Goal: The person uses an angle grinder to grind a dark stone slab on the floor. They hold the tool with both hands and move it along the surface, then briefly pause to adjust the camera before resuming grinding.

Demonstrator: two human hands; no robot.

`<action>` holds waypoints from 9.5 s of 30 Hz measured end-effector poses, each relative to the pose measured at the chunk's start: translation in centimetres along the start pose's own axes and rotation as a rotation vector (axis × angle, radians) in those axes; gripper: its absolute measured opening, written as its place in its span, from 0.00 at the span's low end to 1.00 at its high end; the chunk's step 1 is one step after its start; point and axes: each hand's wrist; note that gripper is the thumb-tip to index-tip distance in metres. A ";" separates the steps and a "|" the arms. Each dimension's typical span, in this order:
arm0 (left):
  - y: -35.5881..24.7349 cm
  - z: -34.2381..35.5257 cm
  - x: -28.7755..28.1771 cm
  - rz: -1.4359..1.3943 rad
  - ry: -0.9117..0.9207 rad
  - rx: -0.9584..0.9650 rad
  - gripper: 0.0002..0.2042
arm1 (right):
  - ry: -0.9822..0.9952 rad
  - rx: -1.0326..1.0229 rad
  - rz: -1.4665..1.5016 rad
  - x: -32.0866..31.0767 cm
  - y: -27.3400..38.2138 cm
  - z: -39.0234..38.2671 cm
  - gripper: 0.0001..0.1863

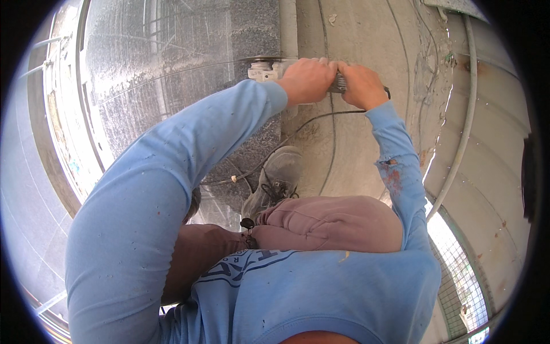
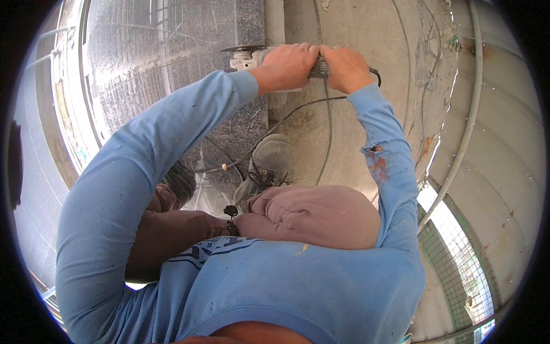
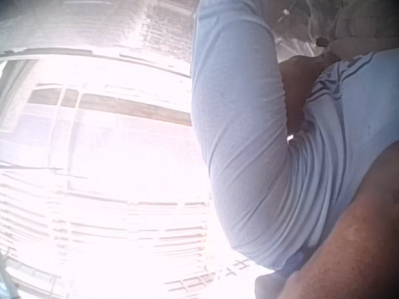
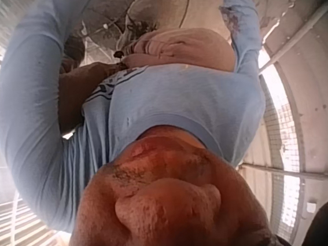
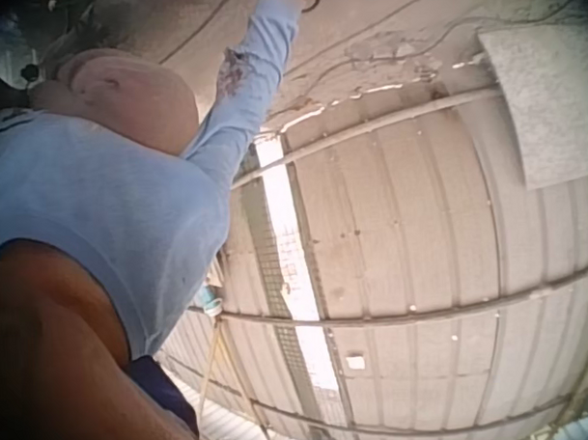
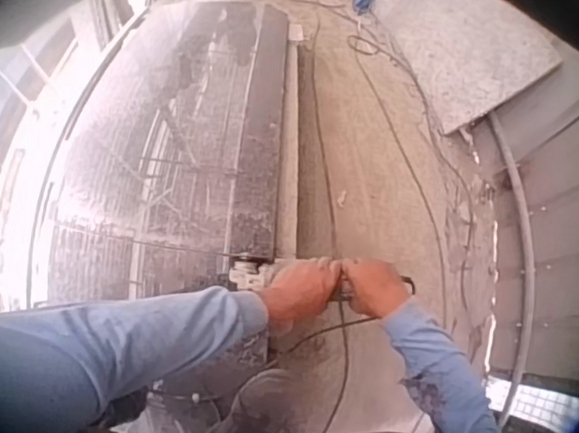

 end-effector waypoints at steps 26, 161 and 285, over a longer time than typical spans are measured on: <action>0.5 -0.4 -0.1 0.032 0.016 0.007 0.22 | -0.004 -0.035 0.021 -0.2 0.7 0.0 0.20; -1.8 1.7 0.8 -0.009 -0.029 0.038 0.12 | 0.023 0.034 0.058 -1.4 -1.9 -1.3 0.25; -0.6 2.0 1.7 -0.016 -0.010 -0.001 0.17 | 0.050 0.029 0.049 -0.8 -1.4 -0.3 0.21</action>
Point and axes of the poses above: each hand's wrist, its own z-axis towards the middle knuckle, its own x-axis out of the palm, y = z × x, and after that the axes turned 4 degrees about -z, right-handed
